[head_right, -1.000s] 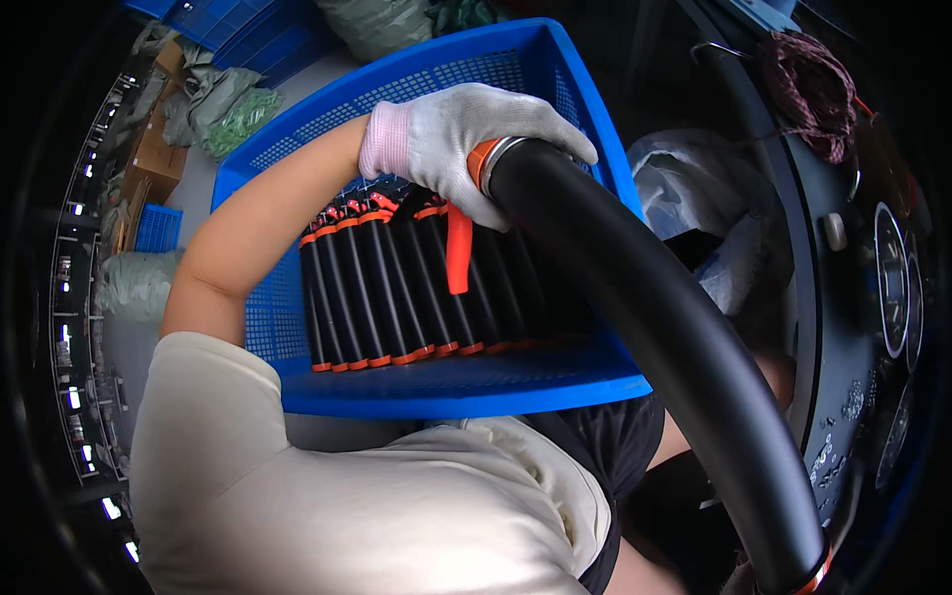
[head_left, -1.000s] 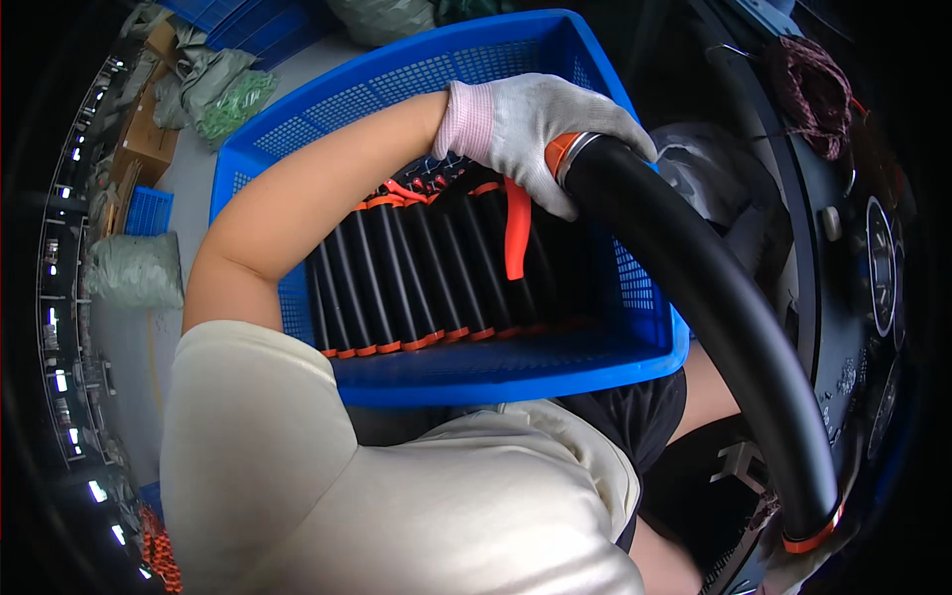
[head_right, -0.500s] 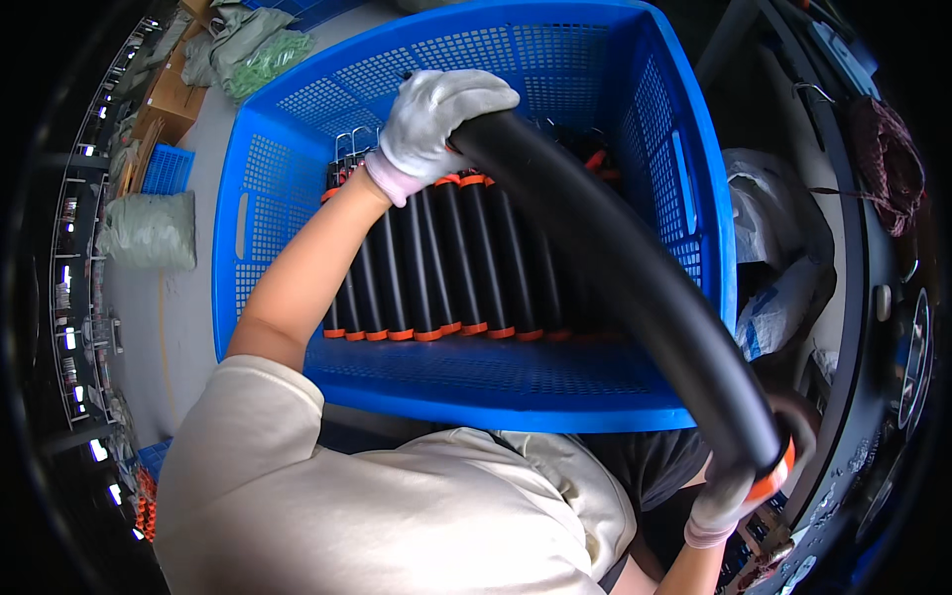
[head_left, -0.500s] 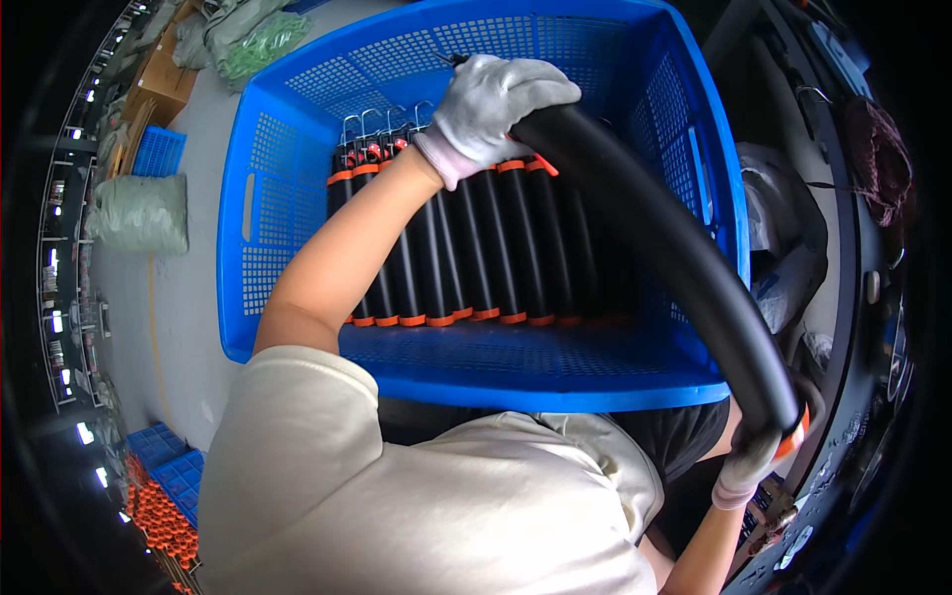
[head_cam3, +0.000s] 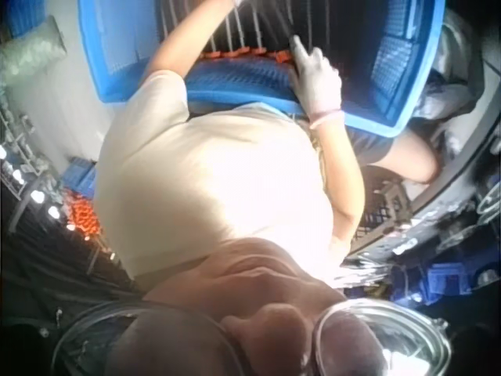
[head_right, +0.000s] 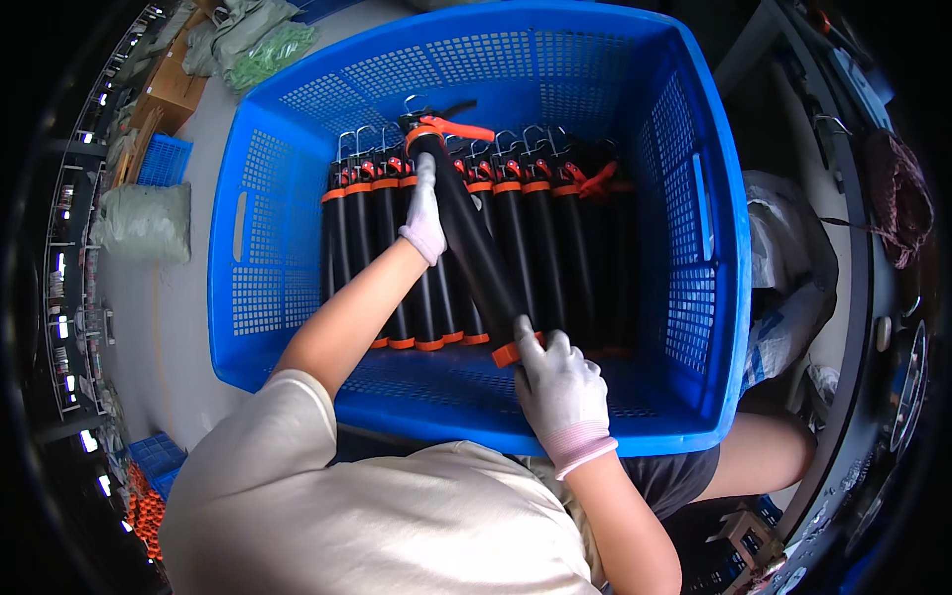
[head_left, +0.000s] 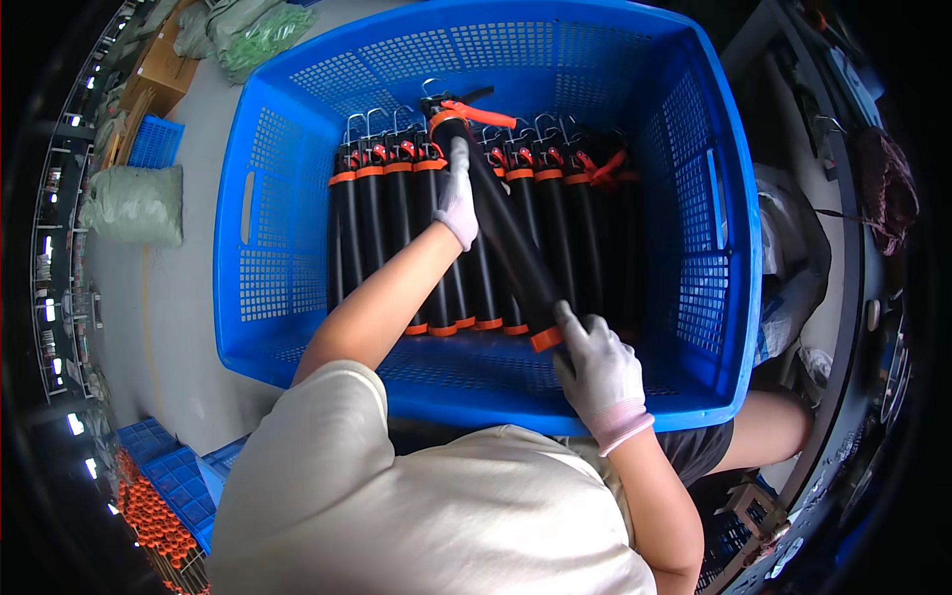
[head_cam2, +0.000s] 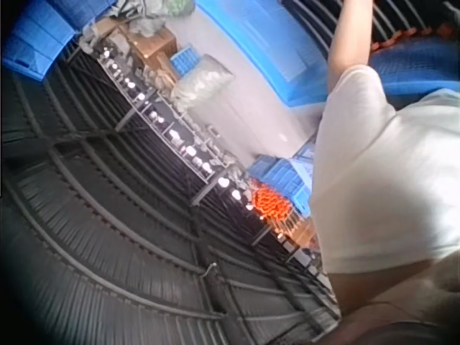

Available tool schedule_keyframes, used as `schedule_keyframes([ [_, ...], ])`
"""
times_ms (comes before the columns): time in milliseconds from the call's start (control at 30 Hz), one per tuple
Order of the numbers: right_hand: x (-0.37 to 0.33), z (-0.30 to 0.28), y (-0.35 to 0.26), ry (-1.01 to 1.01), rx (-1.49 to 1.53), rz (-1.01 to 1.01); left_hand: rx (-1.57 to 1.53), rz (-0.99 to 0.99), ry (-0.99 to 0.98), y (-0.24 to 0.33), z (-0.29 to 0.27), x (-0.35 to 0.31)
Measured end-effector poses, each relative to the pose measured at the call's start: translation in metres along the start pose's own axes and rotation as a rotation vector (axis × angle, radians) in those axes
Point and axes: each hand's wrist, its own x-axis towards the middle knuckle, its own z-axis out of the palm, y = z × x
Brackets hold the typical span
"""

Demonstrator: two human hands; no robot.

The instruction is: The person assembles caulking guns by fitting handles, springs, metal plates, and plungers together, securing screws with an electric screwdriver, attaching tubes, and placing finished caulking guns into a crate.

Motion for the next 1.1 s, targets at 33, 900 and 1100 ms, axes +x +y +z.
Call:
schedule_keyframes([
  [33,0.002,0.002,-0.004,-0.093,-0.047,-0.018,0.198,0.210,0.150,-0.012,-0.010,0.015],
  [900,-0.141,-0.149,0.001,0.863,0.473,-0.452,1.529,1.386,-0.352,-0.078,0.086,0.021],
  [1100,-0.174,-0.164,0.044,1.312,0.230,-0.397,2.101,1.040,-1.448,-0.162,0.358,-0.064],
])
